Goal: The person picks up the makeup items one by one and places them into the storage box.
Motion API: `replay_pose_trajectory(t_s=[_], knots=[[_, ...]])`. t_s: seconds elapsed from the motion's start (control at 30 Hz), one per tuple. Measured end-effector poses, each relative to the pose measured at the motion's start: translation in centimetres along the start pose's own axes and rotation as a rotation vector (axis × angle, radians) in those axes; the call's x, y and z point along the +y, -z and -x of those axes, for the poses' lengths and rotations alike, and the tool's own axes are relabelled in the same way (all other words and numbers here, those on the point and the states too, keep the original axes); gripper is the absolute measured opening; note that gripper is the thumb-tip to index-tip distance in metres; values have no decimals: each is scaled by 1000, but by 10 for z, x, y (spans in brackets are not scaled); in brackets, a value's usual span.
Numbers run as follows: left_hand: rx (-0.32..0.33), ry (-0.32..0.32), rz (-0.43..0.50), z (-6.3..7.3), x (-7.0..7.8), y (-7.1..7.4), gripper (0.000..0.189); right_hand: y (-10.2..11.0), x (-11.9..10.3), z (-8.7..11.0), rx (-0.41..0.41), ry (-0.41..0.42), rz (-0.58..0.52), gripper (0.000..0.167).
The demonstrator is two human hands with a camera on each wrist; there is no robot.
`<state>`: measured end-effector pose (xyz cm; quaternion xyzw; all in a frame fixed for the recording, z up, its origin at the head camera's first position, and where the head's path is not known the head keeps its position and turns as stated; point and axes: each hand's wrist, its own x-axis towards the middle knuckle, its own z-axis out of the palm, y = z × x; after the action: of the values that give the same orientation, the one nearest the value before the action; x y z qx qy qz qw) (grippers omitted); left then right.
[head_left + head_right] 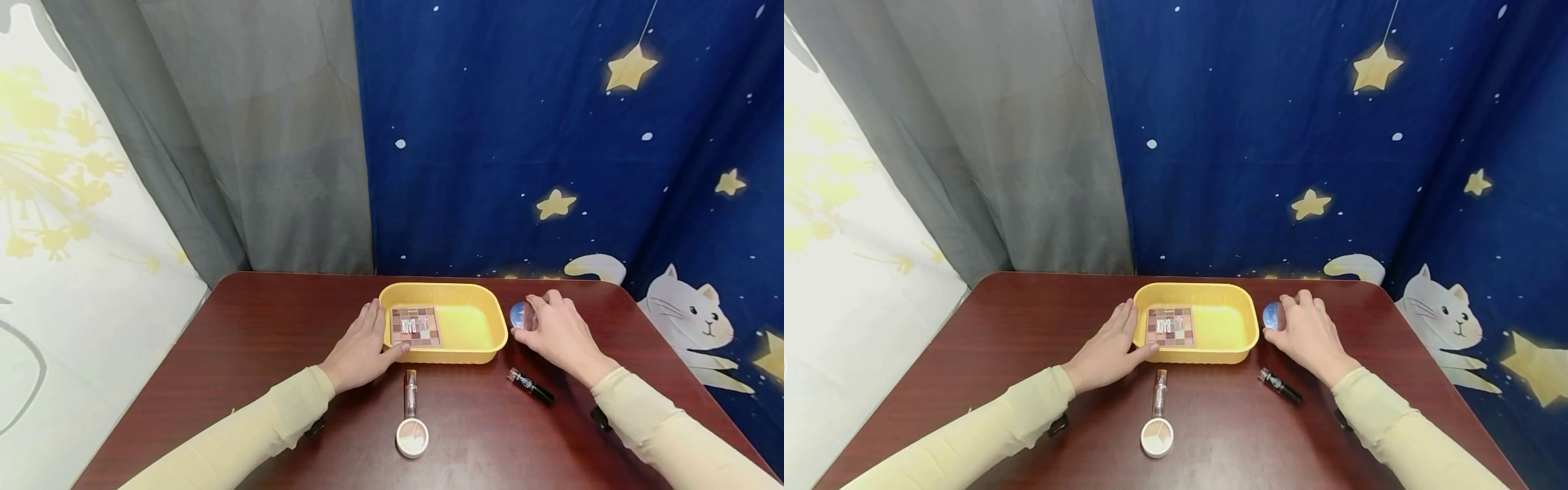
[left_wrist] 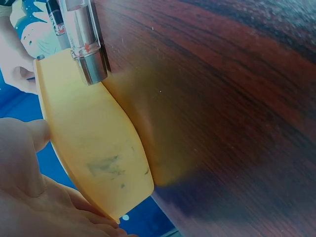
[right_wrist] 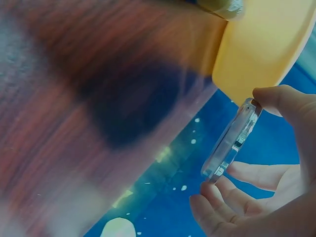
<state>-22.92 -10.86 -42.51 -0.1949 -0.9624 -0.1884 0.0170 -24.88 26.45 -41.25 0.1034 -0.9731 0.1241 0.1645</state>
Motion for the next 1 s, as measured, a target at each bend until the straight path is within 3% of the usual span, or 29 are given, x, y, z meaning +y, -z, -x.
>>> replay_pose_trajectory(t_s=[0.4, 0.77, 1.0], knots=[[1, 5, 10, 0, 0, -1, 98, 5, -17, -14, 14, -5, -32, 52], [15, -4, -7, -2, -1, -2, 98, 7, -35, -26, 67, 89, -52, 56], [8, -2, -22, -2, -2, -2, 98, 6, -47, -32, 29, 118, -74, 57]])
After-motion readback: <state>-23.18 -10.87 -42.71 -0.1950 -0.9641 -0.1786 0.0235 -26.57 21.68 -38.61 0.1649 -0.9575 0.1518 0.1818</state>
